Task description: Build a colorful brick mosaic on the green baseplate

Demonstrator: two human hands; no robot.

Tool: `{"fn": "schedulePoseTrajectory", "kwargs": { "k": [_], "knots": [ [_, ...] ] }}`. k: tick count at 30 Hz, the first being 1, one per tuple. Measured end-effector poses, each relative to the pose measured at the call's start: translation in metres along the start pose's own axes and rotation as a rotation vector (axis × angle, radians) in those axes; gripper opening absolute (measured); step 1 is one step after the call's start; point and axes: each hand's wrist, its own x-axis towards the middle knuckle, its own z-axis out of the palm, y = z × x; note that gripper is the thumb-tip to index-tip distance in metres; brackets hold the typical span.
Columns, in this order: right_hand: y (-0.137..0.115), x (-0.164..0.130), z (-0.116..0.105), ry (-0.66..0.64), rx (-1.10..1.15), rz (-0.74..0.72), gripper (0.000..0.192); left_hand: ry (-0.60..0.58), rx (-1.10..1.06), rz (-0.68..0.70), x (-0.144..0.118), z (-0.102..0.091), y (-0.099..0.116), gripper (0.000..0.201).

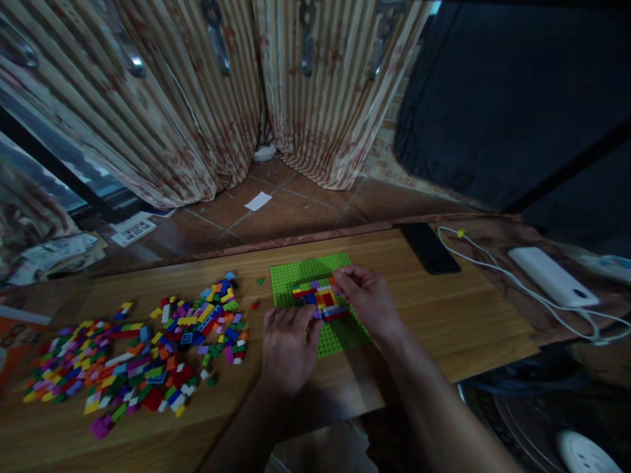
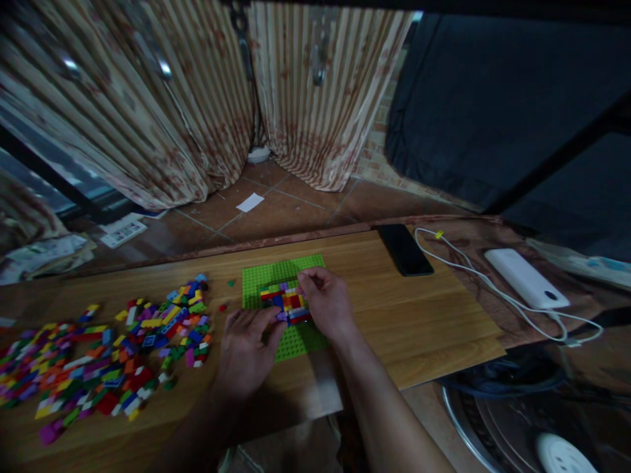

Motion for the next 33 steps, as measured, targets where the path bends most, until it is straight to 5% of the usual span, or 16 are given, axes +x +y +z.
{"fn": "schedulePoseTrajectory", "kwargs": {
  "k": [10,15,33],
  "knots": [
    [0.004,0.001,-0.002,-0.007,-0.083,-0.014,0.03,0.029,-0.018,-0.002,0.0,0.004,-0.002,0.016],
    [0.01,0.002,-0.006,-0.009,-0.244,-0.062,0.026,-0.026,-0.019,-0.017,0.001,0.001,-0.001,0.013],
    [0.012,0.001,-0.004,-0.054,-0.297,-0.095,0.021,-0.106,-0.089,-0.117,0.003,0.0,0.006,0.012]
  ]
}}
